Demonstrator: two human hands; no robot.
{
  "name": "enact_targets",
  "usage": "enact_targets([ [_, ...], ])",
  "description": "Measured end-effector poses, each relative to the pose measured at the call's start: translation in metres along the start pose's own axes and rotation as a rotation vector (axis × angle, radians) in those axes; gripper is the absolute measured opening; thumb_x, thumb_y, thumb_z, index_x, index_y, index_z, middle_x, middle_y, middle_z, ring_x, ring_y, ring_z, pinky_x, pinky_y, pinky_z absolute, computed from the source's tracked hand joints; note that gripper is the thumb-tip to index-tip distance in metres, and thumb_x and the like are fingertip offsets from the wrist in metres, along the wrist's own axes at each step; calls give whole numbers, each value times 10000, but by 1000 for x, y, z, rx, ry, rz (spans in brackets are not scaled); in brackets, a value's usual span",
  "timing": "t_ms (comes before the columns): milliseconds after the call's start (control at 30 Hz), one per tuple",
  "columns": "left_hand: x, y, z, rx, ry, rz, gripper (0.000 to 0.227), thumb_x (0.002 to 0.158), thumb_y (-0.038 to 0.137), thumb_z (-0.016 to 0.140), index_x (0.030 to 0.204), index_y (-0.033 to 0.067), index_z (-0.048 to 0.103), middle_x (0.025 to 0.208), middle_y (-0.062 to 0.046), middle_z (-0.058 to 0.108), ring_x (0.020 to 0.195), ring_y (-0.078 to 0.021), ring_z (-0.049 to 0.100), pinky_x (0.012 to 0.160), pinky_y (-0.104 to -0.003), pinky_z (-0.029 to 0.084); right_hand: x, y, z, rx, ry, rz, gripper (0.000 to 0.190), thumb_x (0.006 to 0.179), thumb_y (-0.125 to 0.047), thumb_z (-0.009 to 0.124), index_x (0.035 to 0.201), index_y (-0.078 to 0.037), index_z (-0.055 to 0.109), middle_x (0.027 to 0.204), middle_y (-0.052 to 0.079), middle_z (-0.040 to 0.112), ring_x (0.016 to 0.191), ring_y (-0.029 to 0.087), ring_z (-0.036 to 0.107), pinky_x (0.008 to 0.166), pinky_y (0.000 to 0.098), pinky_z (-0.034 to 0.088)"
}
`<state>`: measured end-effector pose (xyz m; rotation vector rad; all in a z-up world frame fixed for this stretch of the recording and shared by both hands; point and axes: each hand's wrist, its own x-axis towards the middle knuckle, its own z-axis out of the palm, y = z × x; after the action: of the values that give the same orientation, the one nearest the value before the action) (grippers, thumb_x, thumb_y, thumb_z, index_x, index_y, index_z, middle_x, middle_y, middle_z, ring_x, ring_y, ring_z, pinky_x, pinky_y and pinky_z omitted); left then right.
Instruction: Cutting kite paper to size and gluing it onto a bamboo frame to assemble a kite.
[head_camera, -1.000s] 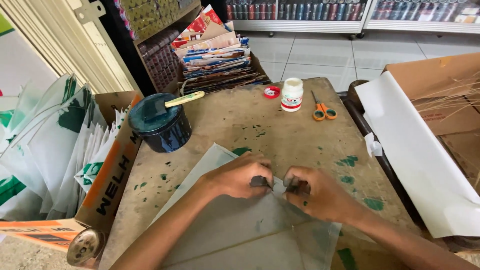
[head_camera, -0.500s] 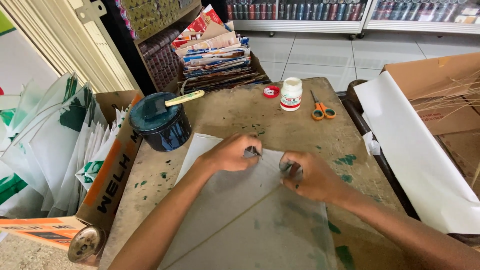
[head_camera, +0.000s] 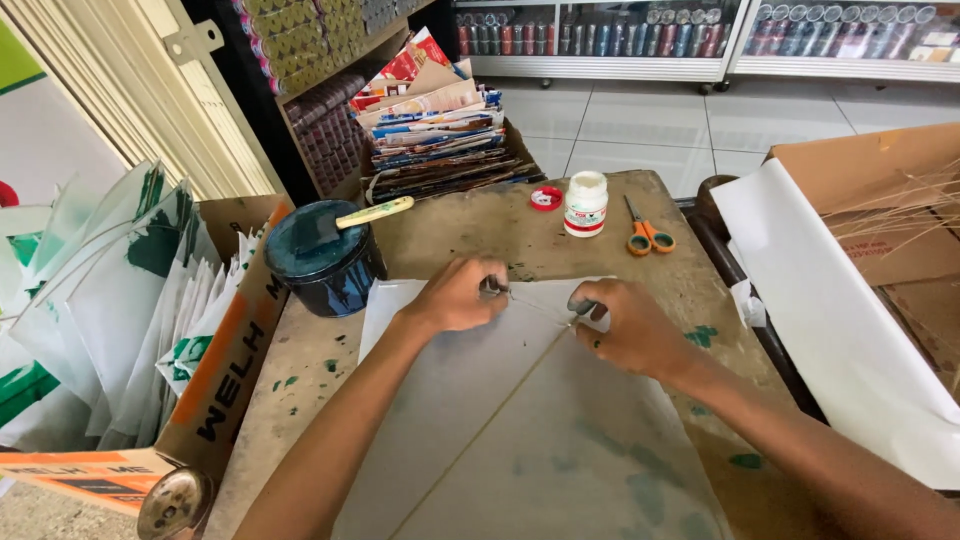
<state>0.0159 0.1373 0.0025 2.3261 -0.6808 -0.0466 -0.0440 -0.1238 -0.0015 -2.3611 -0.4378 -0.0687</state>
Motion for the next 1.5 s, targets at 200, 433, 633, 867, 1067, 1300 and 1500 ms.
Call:
enact_targets([
  [200, 0, 12, 4, -13, -60, 12, 316, 888, 246, 696, 1097, 8, 708, 1090, -210, 723, 1058, -346, 672, 914, -485, 547, 0, 17, 13, -26, 7, 42, 225, 816, -168, 736, 1016, -66, 738, 926, 174, 746, 817, 280, 761, 636, 408, 622],
  [433, 7, 17, 17, -57, -92, 68, 285, 917, 227, 685, 1096, 9, 728, 1035, -207, 741, 974, -347, 692, 859, -493, 561, 5, 30, 22, 14, 9, 44, 279, 805, -146, 735, 1069, -60, 747, 969, 219, 751, 841, 331, 763, 650, 436, 621],
  [633, 13, 21, 29, -49, -115, 98, 226, 910, 189, 680, 1055, 21, 723, 1033, -202, 751, 965, -313, 693, 849, -476, 563, 5, 21, 17, 22, 7, 50, 349, 849, -76, 709, 1189, 2, 683, 1101, 299, 698, 933, 403, 755, 704, 490, 631],
  [867, 8, 24, 27, 27, -81, 22, 248, 916, 227, 680, 1078, 44, 722, 1040, -182, 753, 975, -326, 711, 842, -471, 573, 17, 33, 10, 101, 46, 18, 356, 824, -123, 768, 1151, 3, 702, 1010, 293, 708, 893, 410, 762, 718, 486, 614],
  [1067, -9, 28, 19, 32, -61, 22, 270, 931, 138, 613, 1135, -18, 696, 1070, -252, 727, 991, -377, 694, 868, -501, 562, 22, 50, -23, 80, 95, 49, 368, 807, -186, 787, 1140, -48, 713, 918, 254, 734, 816, 369, 758, 683, 460, 597],
  [1300, -10, 17, 25, 150, 8, 224, 193, 935, -29, 561, 1058, 27, 699, 941, -205, 640, 829, -355, 639, 733, -457, 532, 11, 32, -43, 56, -16, 138, 527, 808, -202, 816, 1274, -5, 670, 1029, 276, 725, 911, 386, 753, 748, 490, 608],
  [1500, 0, 34, 30, 153, 40, 318, 190, 953, -82, 526, 1009, 14, 680, 863, -165, 565, 712, -294, 557, 663, -414, 488, 5, 24, -53, 19, -95, 144, 461, 817, -130, 778, 1255, -22, 684, 1031, 252, 734, 914, 364, 767, 760, 484, 614],
])
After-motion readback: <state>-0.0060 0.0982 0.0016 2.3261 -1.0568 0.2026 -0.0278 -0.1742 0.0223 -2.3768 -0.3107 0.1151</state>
